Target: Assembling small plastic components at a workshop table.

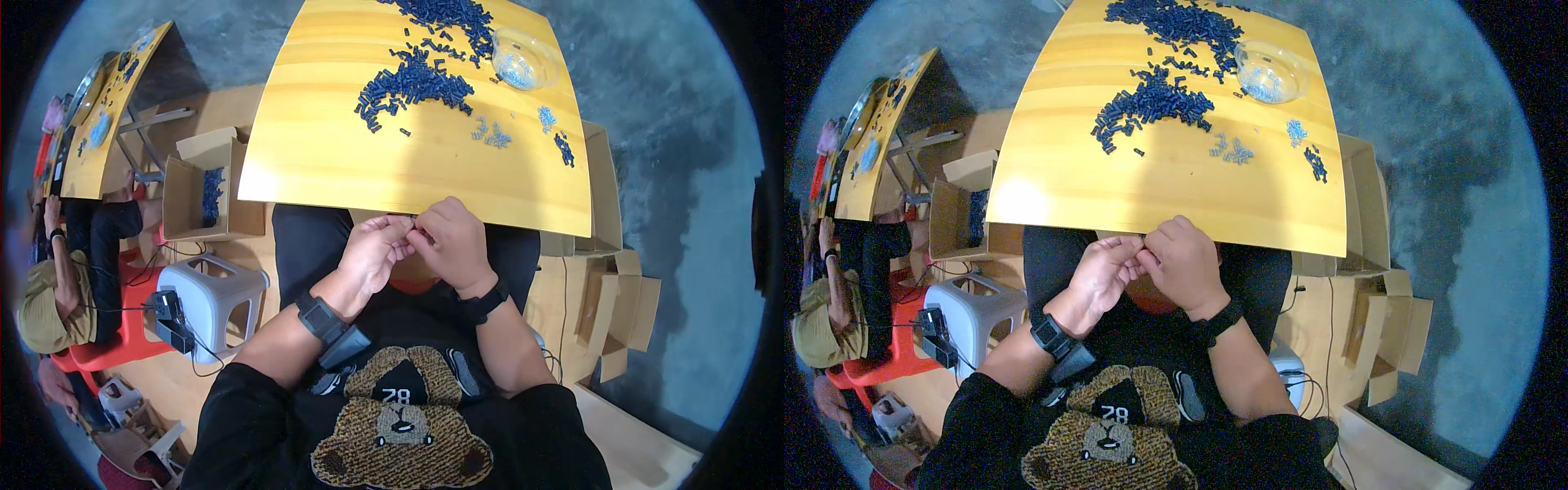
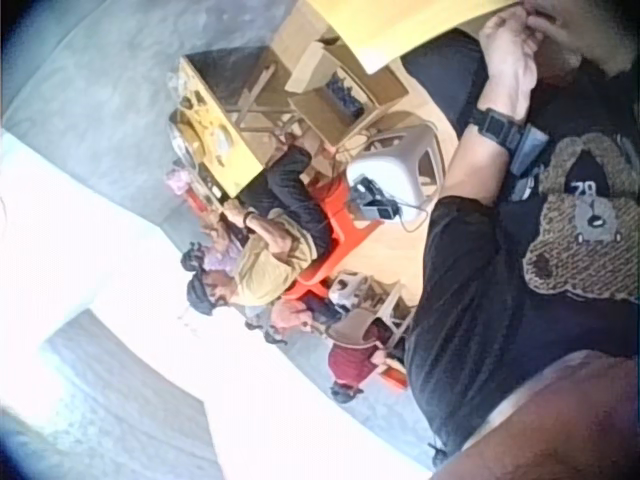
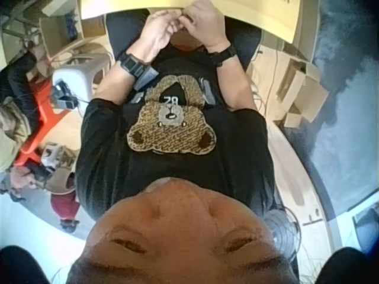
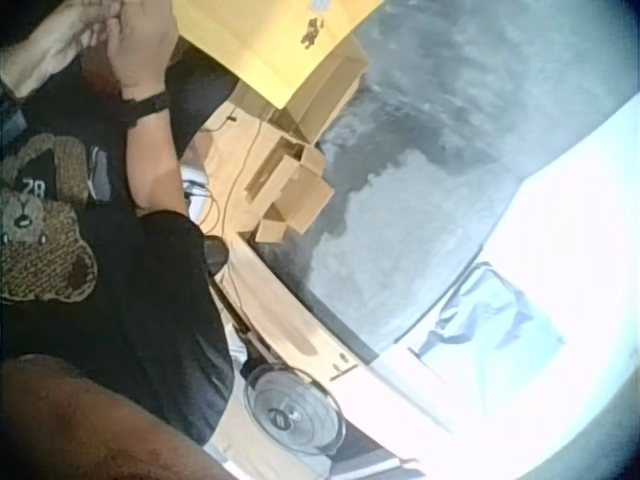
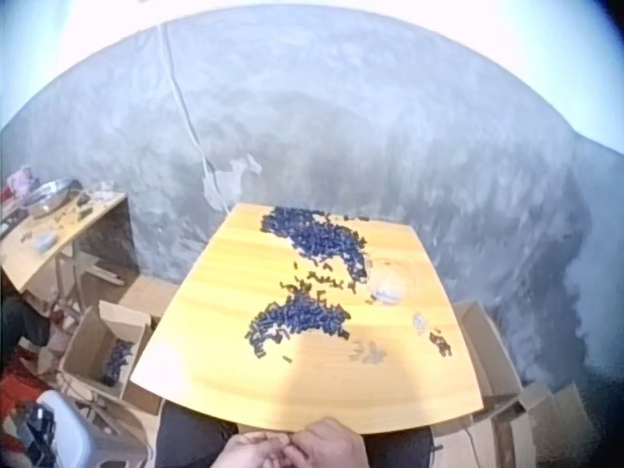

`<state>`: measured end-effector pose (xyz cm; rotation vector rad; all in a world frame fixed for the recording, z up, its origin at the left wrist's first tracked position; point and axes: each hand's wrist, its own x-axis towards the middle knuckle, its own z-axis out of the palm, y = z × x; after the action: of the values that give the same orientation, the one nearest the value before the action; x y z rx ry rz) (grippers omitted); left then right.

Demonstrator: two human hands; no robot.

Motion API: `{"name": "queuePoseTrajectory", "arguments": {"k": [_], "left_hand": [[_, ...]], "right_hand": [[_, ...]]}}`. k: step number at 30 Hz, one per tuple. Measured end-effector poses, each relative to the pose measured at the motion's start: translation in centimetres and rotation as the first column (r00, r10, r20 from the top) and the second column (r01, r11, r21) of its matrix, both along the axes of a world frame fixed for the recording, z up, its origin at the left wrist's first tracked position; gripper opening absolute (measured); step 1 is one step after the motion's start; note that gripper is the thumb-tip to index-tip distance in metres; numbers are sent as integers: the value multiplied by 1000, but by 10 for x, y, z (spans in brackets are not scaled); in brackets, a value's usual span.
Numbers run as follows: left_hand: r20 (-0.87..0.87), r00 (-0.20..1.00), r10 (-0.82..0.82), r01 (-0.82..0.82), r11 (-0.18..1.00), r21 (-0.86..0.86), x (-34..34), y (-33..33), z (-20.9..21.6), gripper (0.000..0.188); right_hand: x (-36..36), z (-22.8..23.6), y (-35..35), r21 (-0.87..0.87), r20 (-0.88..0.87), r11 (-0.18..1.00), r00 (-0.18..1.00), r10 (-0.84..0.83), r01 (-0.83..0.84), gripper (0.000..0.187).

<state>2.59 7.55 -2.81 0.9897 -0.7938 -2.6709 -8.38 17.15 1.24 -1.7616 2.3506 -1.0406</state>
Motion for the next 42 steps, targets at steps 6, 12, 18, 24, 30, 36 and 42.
{"name": "queuePoseTrajectory", "arguments": {"k": [6,12,18,24,30,36,42], "left_hand": [[-6,1000,28,-28,999,36,-3,0,2,9],[6,994,-106,106,993,-42,-4,-13,12,6],[93,968,-235,237,971,-16,15,-27,23,12],[37,999,-8,3,991,131,99,-71,18,18],[-73,805,588,-593,800,-91,205,-206,14,32],[66,773,631,-622,774,-118,252,-292,8,31],[-7,873,488,-486,868,-100,167,-227,-5,14]], "right_hand": [[-3,1,-3,-17,24,1000,1000,1,-1,16],[-6,5,-4,42,20,999,1000,13,-14,17],[-13,11,1,31,144,992,983,118,-124,15],[-18,3,12,10,341,1000,940,-23,21,13],[-16,1,6,-9,360,999,932,-26,32,10],[-16,-1,3,8,382,998,923,-53,54,8],[-17,2,0,17,400,998,914,-62,60,7]]}}
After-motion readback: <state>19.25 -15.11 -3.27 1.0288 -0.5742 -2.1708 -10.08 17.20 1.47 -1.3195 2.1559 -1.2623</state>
